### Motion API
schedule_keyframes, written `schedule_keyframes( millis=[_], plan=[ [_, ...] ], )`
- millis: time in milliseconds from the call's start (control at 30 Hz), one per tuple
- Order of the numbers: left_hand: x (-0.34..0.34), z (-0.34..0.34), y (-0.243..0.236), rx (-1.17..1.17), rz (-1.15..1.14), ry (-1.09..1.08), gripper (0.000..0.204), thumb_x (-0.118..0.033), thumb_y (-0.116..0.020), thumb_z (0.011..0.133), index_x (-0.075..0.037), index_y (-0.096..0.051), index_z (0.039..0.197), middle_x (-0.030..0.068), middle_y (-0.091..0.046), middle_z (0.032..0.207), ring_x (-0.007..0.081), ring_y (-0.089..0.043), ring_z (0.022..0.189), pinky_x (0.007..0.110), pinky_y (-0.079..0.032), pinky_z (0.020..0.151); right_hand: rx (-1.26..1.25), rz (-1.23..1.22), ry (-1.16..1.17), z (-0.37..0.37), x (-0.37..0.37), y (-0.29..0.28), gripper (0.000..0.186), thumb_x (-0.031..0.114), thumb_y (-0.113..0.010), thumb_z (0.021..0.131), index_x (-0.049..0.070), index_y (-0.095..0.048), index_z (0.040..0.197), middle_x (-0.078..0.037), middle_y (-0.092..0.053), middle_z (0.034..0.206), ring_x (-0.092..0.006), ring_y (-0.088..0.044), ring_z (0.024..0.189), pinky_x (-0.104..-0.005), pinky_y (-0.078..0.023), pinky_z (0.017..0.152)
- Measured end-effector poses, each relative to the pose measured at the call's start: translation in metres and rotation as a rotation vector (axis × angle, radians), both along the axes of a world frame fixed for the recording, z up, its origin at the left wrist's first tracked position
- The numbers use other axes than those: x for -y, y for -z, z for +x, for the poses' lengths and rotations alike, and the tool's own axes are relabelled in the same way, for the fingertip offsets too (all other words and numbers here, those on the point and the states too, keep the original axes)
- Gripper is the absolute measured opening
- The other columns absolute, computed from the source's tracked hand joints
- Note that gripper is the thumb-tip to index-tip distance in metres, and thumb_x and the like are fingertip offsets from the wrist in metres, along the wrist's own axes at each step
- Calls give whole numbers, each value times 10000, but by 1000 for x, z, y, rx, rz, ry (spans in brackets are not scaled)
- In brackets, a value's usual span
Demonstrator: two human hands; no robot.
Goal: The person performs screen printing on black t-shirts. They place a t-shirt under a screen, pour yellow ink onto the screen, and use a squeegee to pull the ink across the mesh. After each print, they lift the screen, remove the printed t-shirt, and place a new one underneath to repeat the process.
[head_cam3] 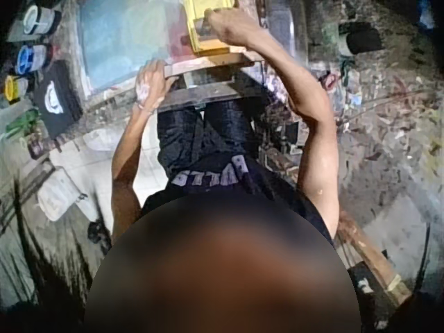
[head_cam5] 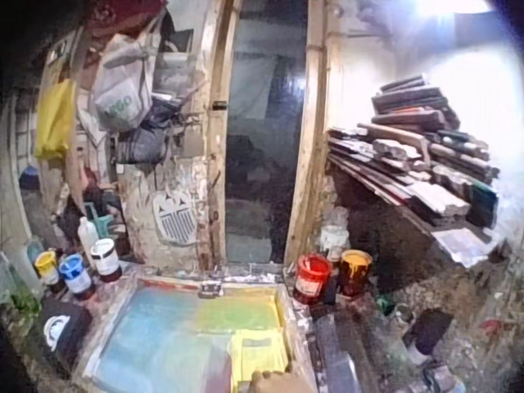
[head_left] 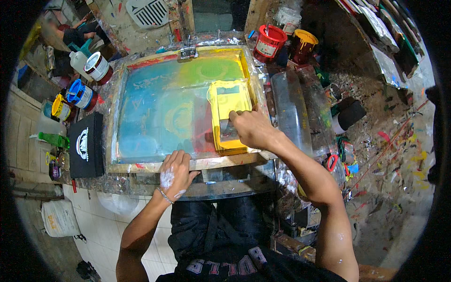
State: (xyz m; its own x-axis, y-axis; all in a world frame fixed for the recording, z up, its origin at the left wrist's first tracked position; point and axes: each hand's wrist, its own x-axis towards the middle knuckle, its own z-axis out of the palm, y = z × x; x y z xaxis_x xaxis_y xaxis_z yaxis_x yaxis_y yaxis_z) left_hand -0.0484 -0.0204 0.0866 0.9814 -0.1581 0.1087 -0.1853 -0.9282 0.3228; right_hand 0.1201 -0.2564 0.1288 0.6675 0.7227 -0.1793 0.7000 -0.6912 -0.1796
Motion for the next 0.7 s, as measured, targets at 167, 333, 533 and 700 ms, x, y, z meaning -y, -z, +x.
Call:
schedule_keyframes(
  millis=[167,333,533,700],
  plan=[
    [-2,0,-4,-6,-37,3,436,-201,-899,674,-18,-635,970,157,-605,960,365,-595,942,450,-463,820,70,46,-41,-27,11,-13,292,-9,-634,790,-36,-562,1072,-217,-683,1005,-395,-691,996,-676,-390,991],
    [-1,-1,-2,-21,-51,8,426,-200,-890,682,-12,-639,971,162,-603,946,373,-594,926,455,-461,817,381,157,-2,-7,-4,25,233,46,-613,801,14,-521,1012,-171,-626,979,-365,-648,980,-609,-411,914],
    [2,2,2,-52,-31,-5,440,-206,-890,688,-12,-631,986,173,-601,939,378,-596,911,465,-462,812,461,174,15,99,-29,43,245,20,-554,795,-4,-542,1038,-191,-657,1006,-395,-653,1005,-595,-396,894],
    [3,1,9,-85,16,7,415,-168,-863,705,17,-616,983,167,-602,973,341,-602,958,430,-476,834,366,181,69,129,-41,30,269,-2,-554,766,-20,-551,1034,-212,-680,1036,-406,-663,1042,-588,-381,900]
  ],
)
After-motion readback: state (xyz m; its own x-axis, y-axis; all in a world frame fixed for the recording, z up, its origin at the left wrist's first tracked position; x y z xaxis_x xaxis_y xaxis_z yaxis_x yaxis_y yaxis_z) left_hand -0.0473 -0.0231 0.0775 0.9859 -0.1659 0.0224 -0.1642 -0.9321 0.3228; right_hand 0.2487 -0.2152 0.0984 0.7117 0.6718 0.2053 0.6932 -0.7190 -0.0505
